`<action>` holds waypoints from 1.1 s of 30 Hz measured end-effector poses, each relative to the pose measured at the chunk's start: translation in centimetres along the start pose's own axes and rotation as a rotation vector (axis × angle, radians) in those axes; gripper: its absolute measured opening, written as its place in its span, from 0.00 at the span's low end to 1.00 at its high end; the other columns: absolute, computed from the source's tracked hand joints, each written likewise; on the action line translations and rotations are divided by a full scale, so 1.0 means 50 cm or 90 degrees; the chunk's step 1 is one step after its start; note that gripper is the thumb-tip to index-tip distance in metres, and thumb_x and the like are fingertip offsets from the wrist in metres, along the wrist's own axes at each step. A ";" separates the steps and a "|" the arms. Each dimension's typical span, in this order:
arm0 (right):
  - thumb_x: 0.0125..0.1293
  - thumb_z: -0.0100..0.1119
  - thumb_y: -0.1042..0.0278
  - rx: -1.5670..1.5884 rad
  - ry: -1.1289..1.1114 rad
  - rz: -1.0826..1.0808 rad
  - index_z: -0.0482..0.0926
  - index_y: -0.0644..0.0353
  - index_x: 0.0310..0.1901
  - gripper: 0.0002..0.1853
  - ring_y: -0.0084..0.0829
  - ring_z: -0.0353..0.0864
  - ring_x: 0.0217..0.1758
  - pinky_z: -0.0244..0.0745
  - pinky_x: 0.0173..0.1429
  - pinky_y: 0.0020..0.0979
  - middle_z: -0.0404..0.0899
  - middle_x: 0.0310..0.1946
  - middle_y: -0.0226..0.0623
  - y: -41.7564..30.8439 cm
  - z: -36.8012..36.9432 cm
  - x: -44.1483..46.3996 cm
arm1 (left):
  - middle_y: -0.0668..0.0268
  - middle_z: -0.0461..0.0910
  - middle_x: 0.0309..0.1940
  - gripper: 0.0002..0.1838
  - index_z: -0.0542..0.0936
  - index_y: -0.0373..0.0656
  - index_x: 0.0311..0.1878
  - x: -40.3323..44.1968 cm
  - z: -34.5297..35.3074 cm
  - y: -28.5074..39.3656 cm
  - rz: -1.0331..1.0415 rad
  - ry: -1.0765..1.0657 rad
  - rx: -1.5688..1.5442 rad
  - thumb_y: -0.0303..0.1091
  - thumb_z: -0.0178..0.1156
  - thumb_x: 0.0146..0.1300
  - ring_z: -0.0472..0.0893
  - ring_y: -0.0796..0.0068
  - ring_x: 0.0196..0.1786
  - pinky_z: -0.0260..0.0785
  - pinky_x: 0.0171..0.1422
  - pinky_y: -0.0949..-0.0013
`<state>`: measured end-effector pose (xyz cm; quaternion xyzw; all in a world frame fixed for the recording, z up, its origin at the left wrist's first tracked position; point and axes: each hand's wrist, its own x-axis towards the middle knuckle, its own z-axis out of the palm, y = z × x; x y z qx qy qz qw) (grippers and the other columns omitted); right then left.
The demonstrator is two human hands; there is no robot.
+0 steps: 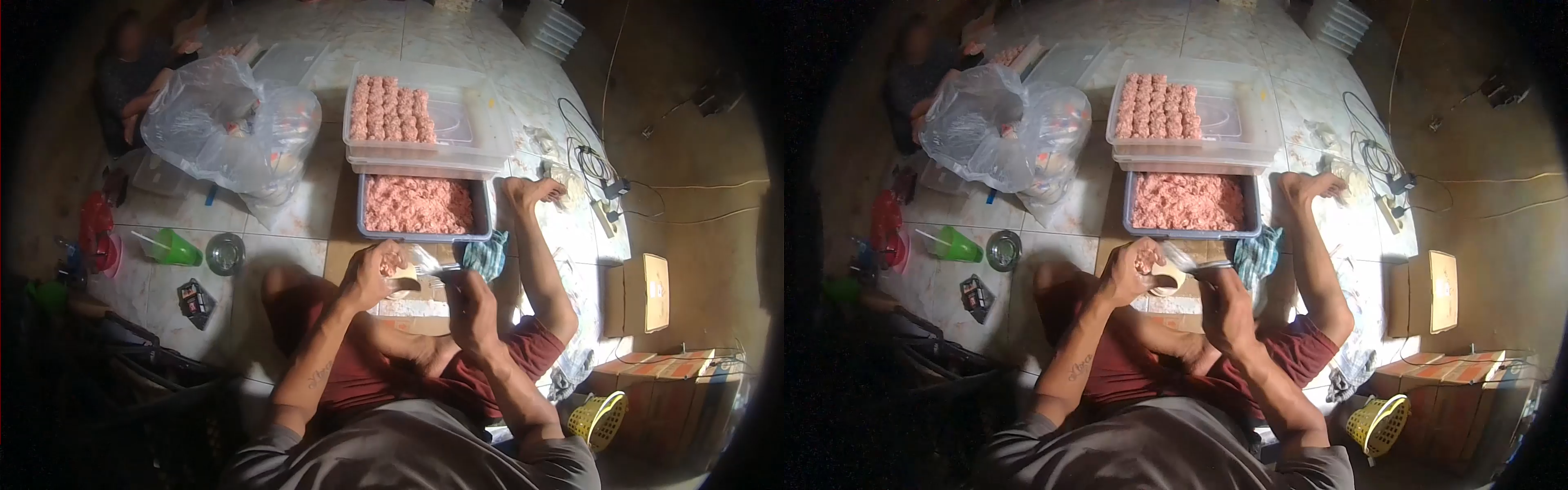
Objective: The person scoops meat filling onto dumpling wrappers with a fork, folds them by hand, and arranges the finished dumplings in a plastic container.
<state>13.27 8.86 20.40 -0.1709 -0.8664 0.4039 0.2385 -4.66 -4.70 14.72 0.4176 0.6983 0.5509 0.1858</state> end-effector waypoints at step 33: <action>0.67 0.55 0.83 0.053 0.015 0.108 0.81 0.68 0.44 0.07 0.55 0.81 0.41 0.76 0.45 0.45 0.80 0.37 0.56 -0.041 -0.020 -0.011 | 0.70 0.80 0.30 0.15 0.81 0.38 0.39 -0.006 0.018 0.009 0.092 0.051 -0.139 0.26 0.79 0.53 0.78 0.82 0.33 0.73 0.39 0.73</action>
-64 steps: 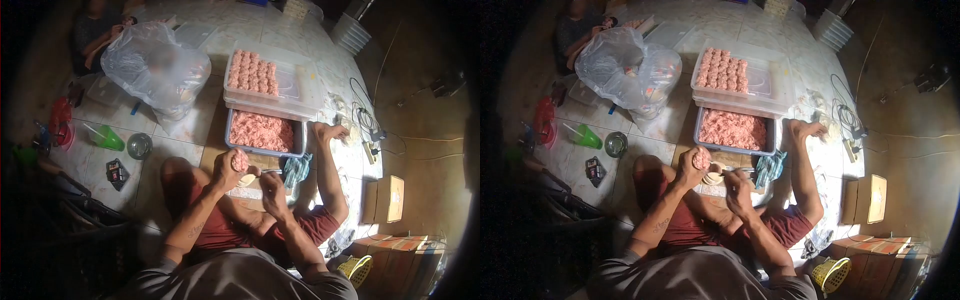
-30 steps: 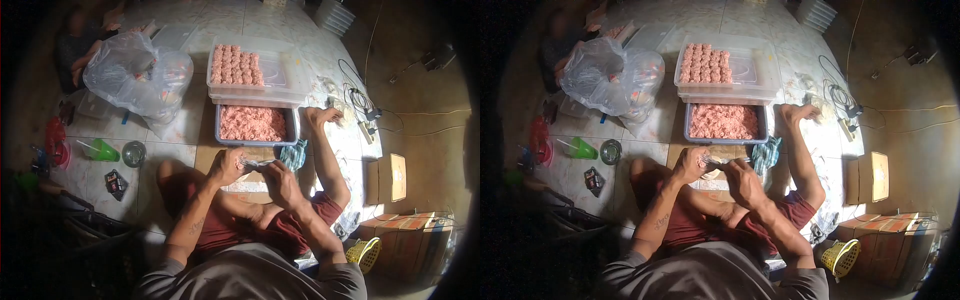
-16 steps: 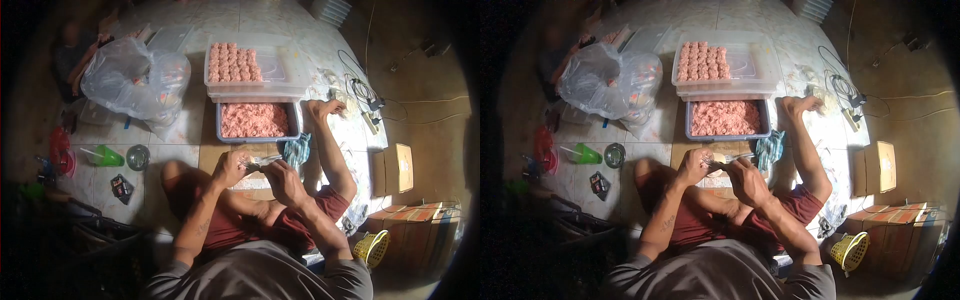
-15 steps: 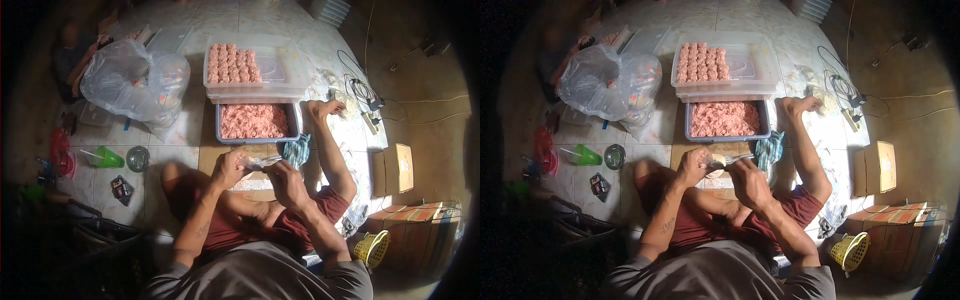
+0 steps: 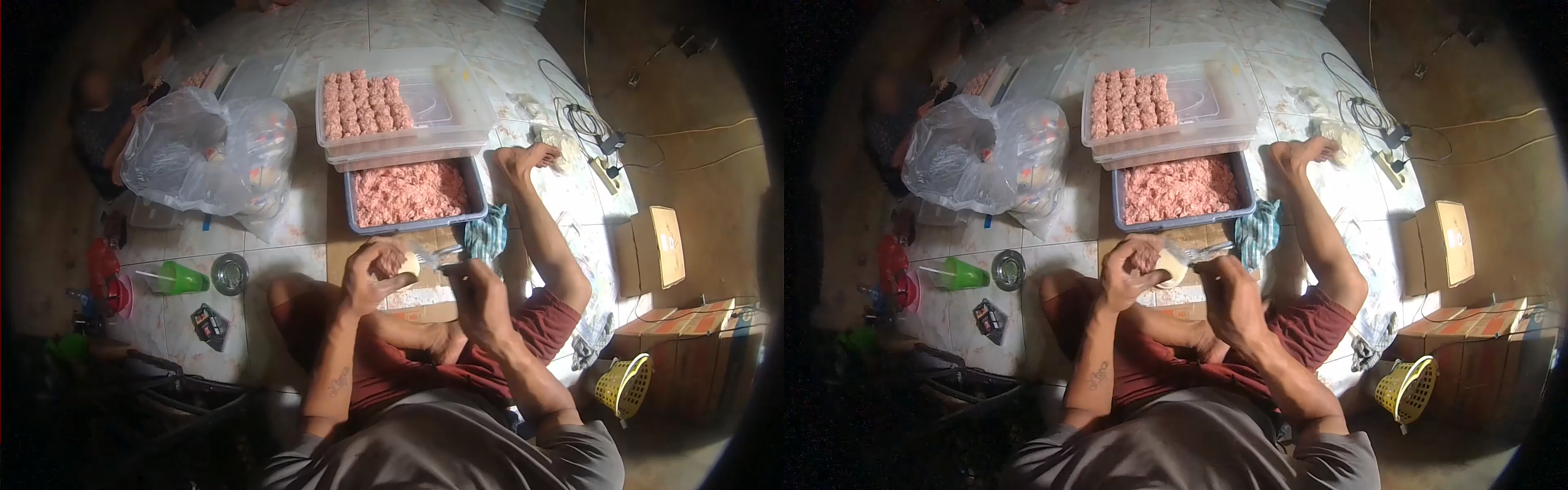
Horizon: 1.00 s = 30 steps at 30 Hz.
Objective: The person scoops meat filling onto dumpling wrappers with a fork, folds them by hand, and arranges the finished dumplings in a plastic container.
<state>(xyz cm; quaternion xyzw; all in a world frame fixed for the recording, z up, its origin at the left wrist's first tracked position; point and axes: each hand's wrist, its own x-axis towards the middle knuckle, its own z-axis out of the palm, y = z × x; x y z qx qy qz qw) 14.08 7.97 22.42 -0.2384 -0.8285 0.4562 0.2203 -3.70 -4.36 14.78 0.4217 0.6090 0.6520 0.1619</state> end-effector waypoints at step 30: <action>0.66 0.64 0.71 -0.165 -0.105 -0.135 0.76 0.68 0.62 0.23 0.58 0.85 0.48 0.81 0.55 0.44 0.84 0.46 0.61 0.080 -0.012 0.225 | 0.65 0.81 0.47 0.31 0.73 0.33 0.63 0.030 0.034 -0.053 -0.217 -0.026 -0.129 0.51 0.67 0.70 0.78 0.76 0.48 0.71 0.57 0.70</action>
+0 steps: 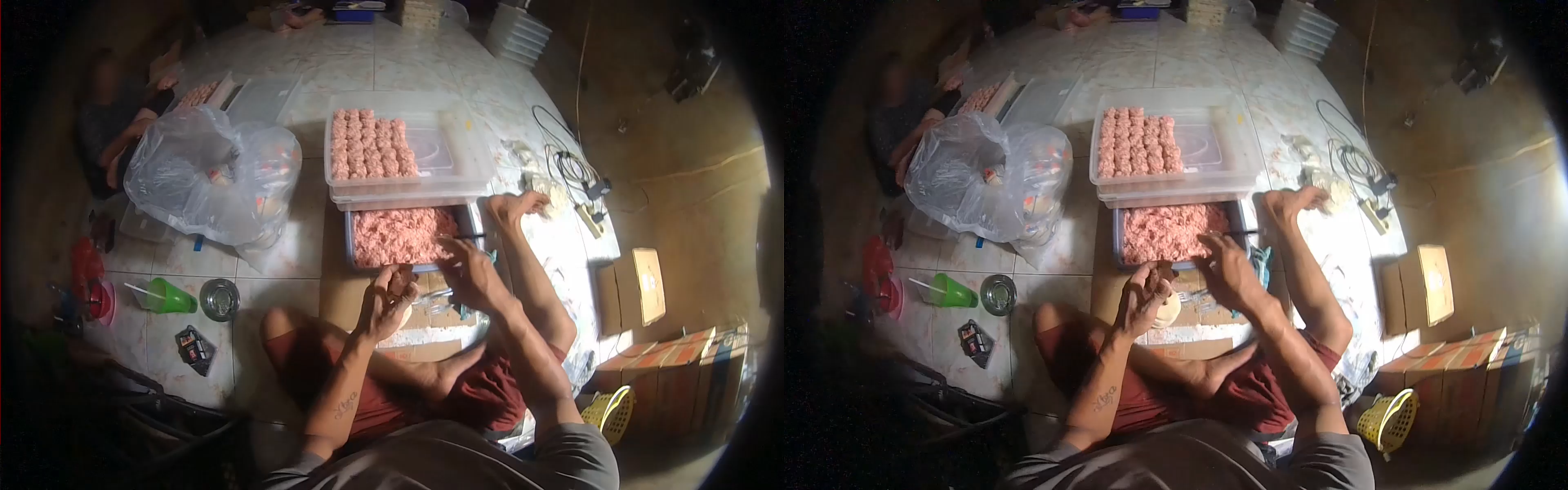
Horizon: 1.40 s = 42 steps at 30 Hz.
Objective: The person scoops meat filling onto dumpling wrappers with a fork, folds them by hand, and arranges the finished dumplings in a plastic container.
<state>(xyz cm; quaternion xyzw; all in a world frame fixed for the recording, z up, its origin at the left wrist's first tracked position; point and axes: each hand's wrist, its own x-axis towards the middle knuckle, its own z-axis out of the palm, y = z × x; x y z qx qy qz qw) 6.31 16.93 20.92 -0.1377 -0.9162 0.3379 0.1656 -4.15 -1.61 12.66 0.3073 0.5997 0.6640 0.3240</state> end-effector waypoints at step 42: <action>0.75 0.54 0.59 -0.133 -0.143 -0.035 0.84 0.65 0.39 0.17 0.33 0.84 0.33 0.79 0.42 0.37 0.85 0.30 0.42 0.031 -0.133 0.424 | 0.64 0.84 0.29 0.13 0.82 0.37 0.38 0.017 -0.195 -0.089 0.048 0.245 -0.170 0.38 0.62 0.73 0.78 0.79 0.29 0.69 0.35 0.74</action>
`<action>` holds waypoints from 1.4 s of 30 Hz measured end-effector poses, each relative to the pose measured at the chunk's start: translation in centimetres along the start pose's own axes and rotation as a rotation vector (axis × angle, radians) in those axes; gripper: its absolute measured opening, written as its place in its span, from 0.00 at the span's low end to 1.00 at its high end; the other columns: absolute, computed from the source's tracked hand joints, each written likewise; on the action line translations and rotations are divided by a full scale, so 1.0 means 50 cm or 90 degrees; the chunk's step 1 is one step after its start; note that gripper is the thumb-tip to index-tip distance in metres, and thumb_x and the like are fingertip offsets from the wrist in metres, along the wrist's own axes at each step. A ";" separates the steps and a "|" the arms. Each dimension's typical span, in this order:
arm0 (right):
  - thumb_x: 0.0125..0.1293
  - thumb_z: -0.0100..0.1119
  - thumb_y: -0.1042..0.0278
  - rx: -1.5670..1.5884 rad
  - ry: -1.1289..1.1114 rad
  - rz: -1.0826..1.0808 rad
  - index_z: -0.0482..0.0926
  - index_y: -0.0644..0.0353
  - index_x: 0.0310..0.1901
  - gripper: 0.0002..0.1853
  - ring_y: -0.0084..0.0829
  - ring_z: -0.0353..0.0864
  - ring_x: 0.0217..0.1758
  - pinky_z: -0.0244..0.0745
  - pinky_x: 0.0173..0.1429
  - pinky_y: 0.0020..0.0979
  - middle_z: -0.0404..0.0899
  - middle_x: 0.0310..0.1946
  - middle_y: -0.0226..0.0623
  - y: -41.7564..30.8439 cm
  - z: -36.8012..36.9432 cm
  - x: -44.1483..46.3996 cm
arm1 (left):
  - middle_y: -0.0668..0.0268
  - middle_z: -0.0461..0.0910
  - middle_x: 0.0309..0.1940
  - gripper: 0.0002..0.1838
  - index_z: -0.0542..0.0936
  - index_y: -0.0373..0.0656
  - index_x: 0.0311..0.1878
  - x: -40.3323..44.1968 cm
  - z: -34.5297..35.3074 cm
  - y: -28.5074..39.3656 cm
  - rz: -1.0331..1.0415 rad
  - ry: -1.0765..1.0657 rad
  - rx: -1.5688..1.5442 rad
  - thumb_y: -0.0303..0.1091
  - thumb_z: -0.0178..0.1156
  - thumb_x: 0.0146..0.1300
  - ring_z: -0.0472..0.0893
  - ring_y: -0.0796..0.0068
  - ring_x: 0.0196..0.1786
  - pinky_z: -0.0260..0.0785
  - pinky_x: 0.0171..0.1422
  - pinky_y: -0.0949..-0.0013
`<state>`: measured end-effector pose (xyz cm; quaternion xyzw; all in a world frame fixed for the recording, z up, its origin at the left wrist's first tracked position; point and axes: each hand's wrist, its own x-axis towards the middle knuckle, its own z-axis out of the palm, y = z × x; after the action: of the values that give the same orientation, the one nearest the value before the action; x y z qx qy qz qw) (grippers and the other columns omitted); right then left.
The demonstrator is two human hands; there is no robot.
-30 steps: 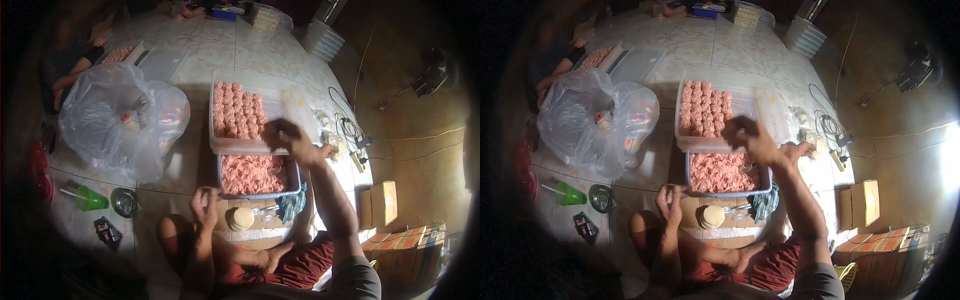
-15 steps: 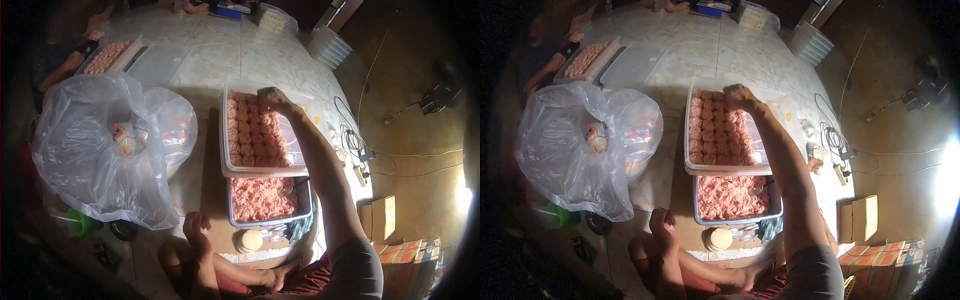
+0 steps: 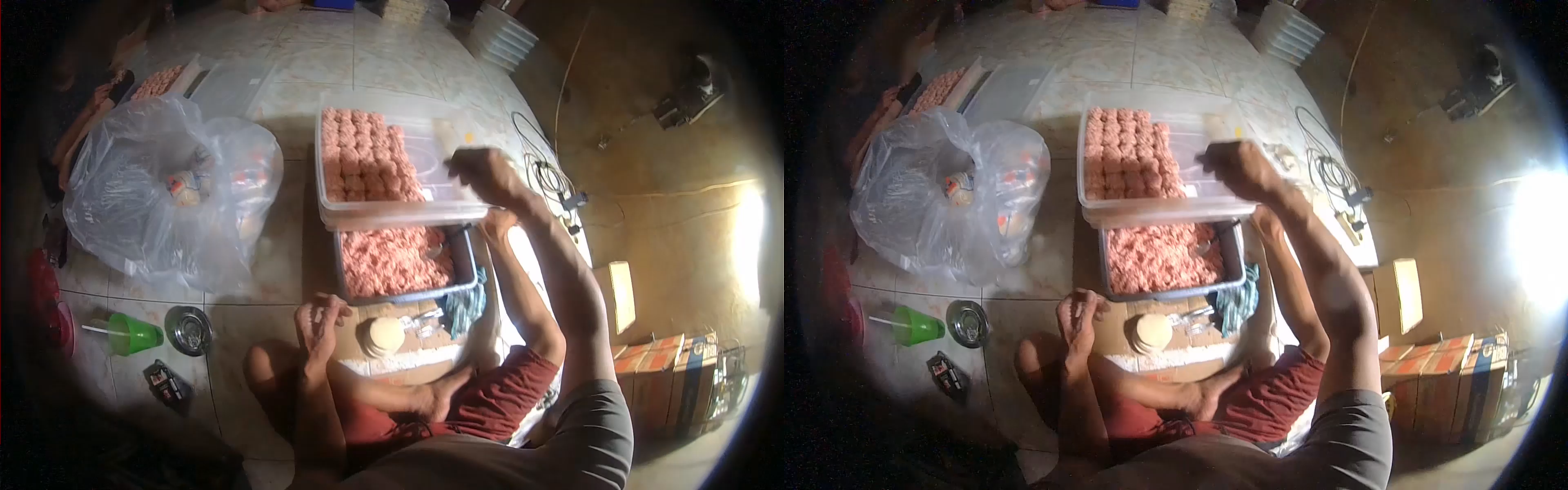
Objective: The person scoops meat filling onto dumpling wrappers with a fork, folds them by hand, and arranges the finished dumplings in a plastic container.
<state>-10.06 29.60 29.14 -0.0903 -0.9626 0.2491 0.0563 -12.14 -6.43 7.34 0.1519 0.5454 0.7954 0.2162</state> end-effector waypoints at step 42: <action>0.68 0.56 0.70 -0.286 -0.210 -0.203 0.84 0.48 0.41 0.07 0.34 0.83 0.44 0.60 0.58 0.46 0.81 0.32 0.32 0.042 0.331 -0.164 | 0.56 0.80 0.40 0.14 0.80 0.46 0.49 -0.122 0.135 -0.159 0.182 -0.343 1.041 0.36 0.65 0.61 0.83 0.55 0.45 0.73 0.49 0.52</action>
<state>-4.29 21.97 13.18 0.0928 -0.9917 0.0294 -0.0837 -2.23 -1.65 2.34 0.5094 0.8513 0.1108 0.0592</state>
